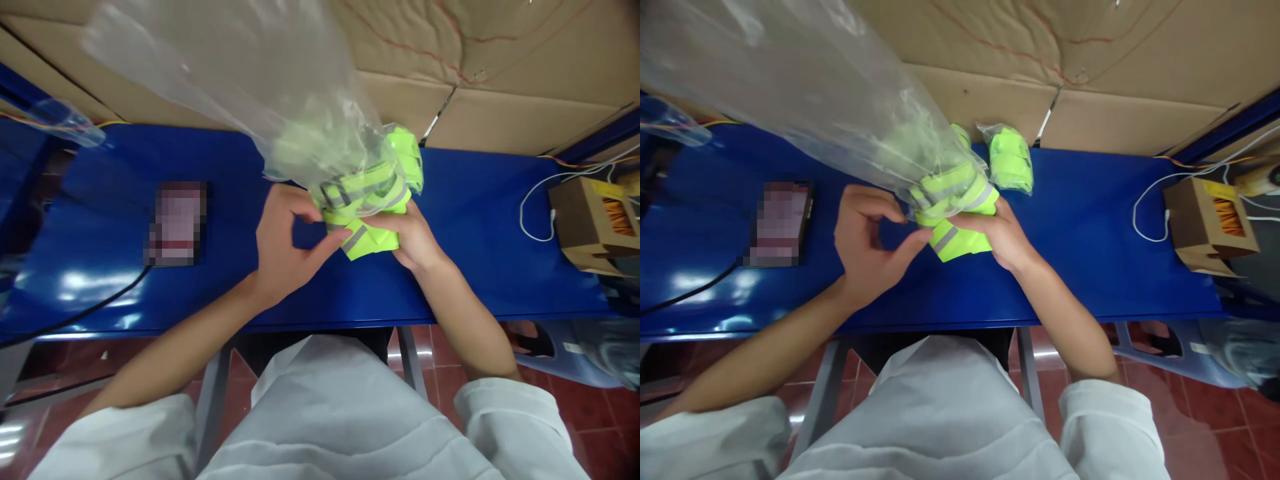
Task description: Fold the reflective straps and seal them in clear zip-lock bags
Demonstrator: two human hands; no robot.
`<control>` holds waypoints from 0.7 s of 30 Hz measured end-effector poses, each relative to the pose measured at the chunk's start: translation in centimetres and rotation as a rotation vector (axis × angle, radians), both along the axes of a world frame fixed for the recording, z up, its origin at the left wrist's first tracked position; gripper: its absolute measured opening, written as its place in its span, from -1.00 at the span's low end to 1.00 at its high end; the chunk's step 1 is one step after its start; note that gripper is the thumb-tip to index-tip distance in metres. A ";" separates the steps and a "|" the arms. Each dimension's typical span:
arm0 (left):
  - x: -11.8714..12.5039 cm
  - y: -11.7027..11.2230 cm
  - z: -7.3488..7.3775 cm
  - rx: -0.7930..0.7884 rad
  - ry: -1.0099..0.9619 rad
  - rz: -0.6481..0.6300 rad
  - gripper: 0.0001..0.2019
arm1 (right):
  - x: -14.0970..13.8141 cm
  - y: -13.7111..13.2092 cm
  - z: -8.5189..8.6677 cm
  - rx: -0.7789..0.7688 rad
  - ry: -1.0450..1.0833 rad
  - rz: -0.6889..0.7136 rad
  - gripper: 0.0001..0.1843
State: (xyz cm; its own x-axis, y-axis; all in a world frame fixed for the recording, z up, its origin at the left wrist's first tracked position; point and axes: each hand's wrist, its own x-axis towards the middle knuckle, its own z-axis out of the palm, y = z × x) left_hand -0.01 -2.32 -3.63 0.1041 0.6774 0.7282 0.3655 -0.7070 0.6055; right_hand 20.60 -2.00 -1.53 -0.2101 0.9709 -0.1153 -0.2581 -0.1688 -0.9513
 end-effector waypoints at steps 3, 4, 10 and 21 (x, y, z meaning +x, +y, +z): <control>0.0 0.8 0.0 -0.307 -0.296 -0.154 -0.40 | -0.1 -0.4 0.3 0.020 0.005 0.034 -0.48; 0.1 1.1 0.1 -0.379 -0.335 -0.253 -0.29 | -0.3 -0.5 0.2 0.022 -0.010 0.056 -0.46; 1.3 2.2 -0.6 -0.597 -0.546 -0.430 -0.54 | -1.8 -0.7 -0.8 -0.052 -0.079 -0.027 -0.34; 2.1 1.5 -2.3 -0.861 -0.676 -0.383 -0.34 | -1.3 -0.2 -1.6 -0.075 -0.132 -0.067 -0.61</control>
